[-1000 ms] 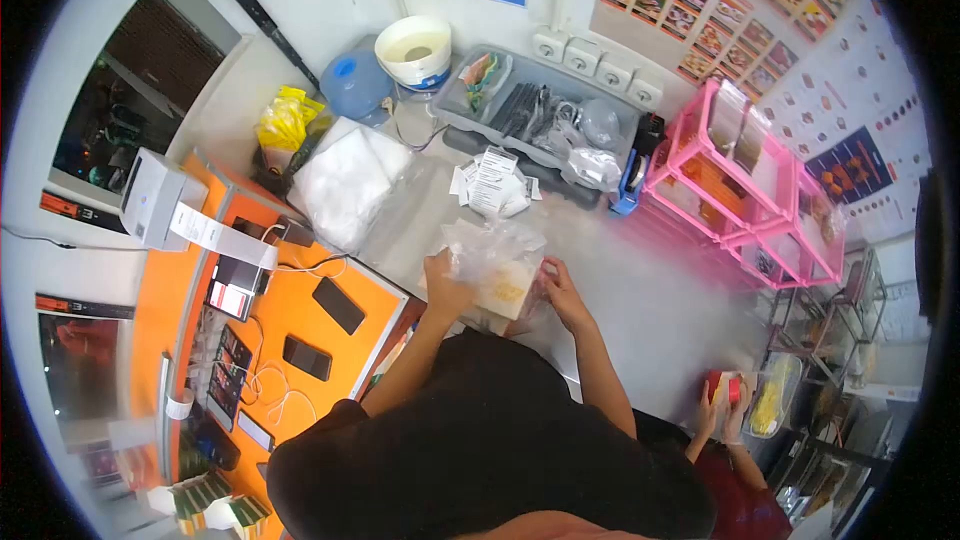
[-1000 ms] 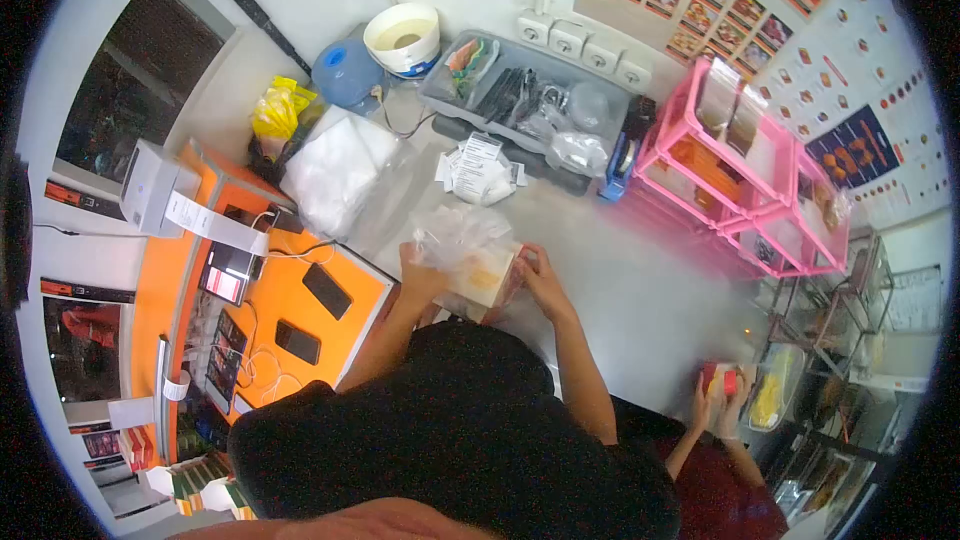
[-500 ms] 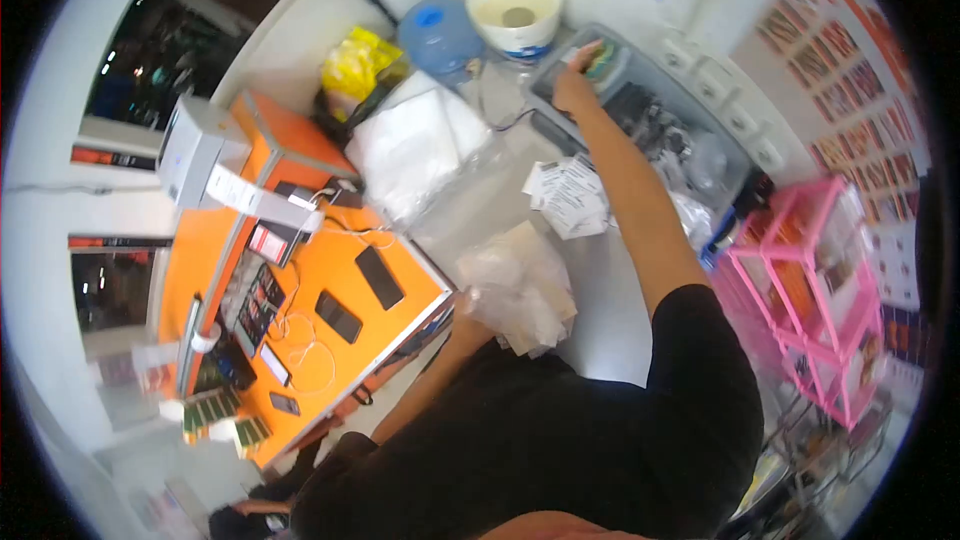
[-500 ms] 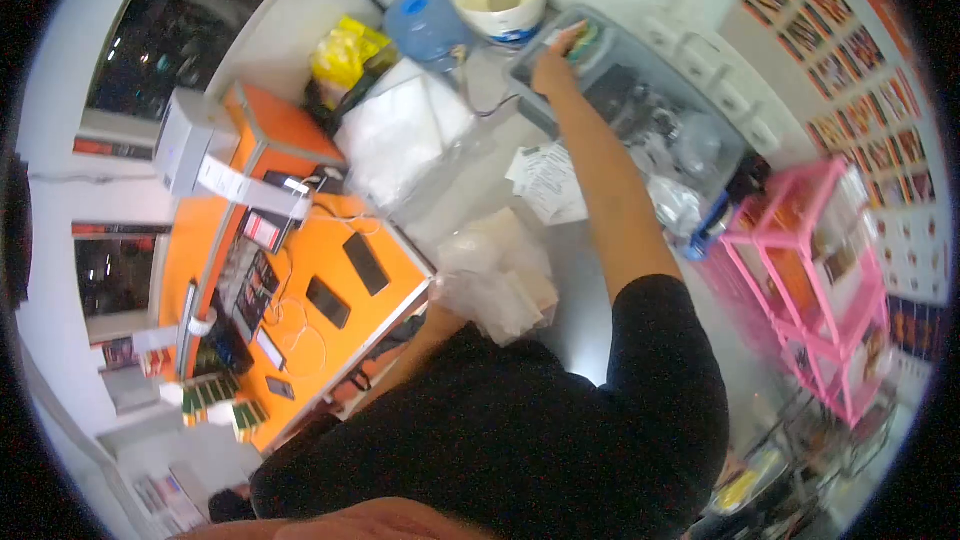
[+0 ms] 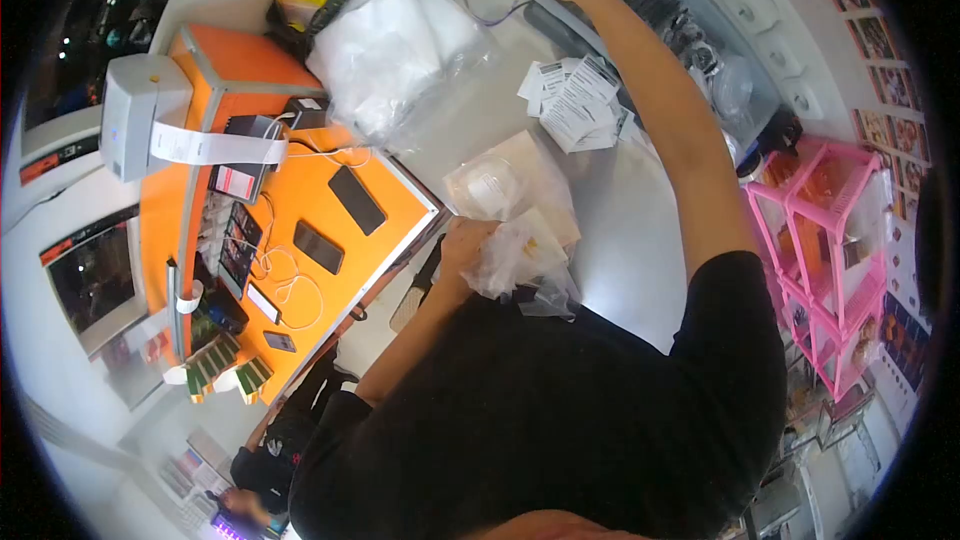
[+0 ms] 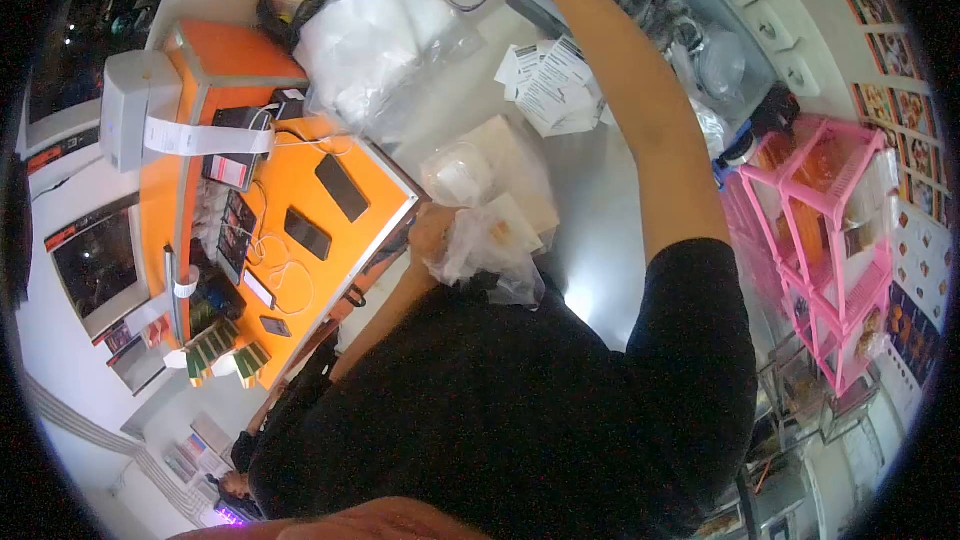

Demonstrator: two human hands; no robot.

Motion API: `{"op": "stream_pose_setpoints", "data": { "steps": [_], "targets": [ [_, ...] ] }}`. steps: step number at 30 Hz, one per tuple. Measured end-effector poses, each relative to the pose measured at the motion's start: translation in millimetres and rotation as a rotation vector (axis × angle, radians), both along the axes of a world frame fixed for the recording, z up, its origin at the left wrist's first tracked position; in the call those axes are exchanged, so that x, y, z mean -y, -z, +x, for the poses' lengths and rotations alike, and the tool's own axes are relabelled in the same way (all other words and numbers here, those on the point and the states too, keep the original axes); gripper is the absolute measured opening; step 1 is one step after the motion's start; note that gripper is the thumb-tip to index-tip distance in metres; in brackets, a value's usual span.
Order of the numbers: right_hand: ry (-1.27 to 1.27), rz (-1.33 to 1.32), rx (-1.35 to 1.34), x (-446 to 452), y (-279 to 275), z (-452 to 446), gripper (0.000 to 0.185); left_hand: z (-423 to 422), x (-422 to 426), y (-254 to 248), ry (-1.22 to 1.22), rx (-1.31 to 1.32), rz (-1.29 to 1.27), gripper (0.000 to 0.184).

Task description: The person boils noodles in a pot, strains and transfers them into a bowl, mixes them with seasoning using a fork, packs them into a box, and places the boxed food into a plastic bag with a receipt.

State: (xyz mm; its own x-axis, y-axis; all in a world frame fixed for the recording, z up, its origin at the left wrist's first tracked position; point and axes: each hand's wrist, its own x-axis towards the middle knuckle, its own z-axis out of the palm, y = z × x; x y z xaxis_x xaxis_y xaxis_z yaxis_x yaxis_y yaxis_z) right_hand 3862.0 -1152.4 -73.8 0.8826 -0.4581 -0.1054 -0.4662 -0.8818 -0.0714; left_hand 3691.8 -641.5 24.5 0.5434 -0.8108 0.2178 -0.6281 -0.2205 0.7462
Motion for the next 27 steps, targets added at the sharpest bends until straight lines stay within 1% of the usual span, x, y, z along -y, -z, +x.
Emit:
{"op": "stream_pose_setpoints", "data": {
  "steps": [2, 4, 6, 8, 9, 10, 11, 12, 14, 15, 17, 18, 20, 21, 23, 26, 27],
  "targets": [
    [-0.029, -0.089, 0.027, -38.6, -88.9, -32.4, 0.022, 5.1, 4.0, -0.4, 0.01, 0.036, 0.045, 0.021],
    [-0.044, -0.161, 0.158, -63.7, -115.6, -65.3, 0.017, 8.7, 16.2, -16.2, 0.045, 0.084, 0.051, 0.021],
    [-0.162, -0.052, 0.229, -115.8, -151.8, -110.3, 0.019, 9.2, 14.9, -21.0, 0.073, 0.161, 0.08, 0.023],
    [-0.266, 0.341, 0.327, -177.4, -151.4, -163.2, 0.022, 11.8, 10.4, -20.4, 0.095, 0.282, 0.119, 0.029],
    [-0.356, 0.397, 0.253, -206.2, -139.9, -187.1, 0.023, 11.8, 13.4, -22.2, 0.072, 0.335, 0.104, 0.027],
    [-0.379, 0.514, 0.206, -232.9, -134.0, -207.5, 0.02, 12.0, 18.4, -27.9, 0.05, 0.388, 0.091, 0.025],
    [-0.369, 0.633, 0.252, -257.5, -121.8, -229.8, 0.018, 12.1, 23.1, -33.3, 0.028, 0.442, 0.076, 0.024],
    [-0.36, 0.751, 0.299, -275.8, -110.1, -247.0, 0.016, 12.4, 26.2, -37.6, 0.039, 0.419, 0.11, 0.023],
    [-0.351, 0.835, 0.4, -296.8, -97.7, -267.0, 0.016, 11.2, 28.4, -45.4, 0.064, 0.372, 0.185, 0.022],
    [-0.347, 0.877, 0.453, -302.0, -95.2, -272.5, 0.016, 10.8, 29.4, -47.2, 0.098, 0.372, 0.178, 0.026],
    [-0.298, 0.906, 0.509, -305.4, -90.8, -280.0, 0.017, 11.5, 32.6, -49.0, 0.161, 0.377, 0.164, 0.034],
    [-0.274, 0.921, 0.539, -307.1, -89.4, -282.6, 0.018, 12.4, 34.9, -47.0, 0.174, 0.319, 0.145, 0.035],
    [-0.308, 0.869, 0.556, -308.5, -85.7, -284.1, 0.018, 11.9, 36.5, -41.2, 0.196, 0.2, 0.109, 0.037],
    [-0.325, 0.841, 0.564, -308.0, -83.4, -284.3, 0.018, 10.3, 33.8, -39.4, 0.195, 0.188, 0.133, 0.037],
    [-0.36, 0.779, 0.587, -307.6, -69.3, -286.5, 0.02, 8.1, 30.8, -36.4, 0.183, 0.165, 0.174, 0.036],
    [-0.425, 0.734, 0.63, -300.8, -64.0, -287.1, 0.024, 2.6, 38.5, -43.8, 0.18, 0.21, 0.114, 0.036],
    [-0.452, 0.733, 0.646, -300.7, -64.5, -286.8, 0.026, -0.5, 39.4, -46.8, 0.156, 0.23, 0.131, 0.035]
  ]
}}
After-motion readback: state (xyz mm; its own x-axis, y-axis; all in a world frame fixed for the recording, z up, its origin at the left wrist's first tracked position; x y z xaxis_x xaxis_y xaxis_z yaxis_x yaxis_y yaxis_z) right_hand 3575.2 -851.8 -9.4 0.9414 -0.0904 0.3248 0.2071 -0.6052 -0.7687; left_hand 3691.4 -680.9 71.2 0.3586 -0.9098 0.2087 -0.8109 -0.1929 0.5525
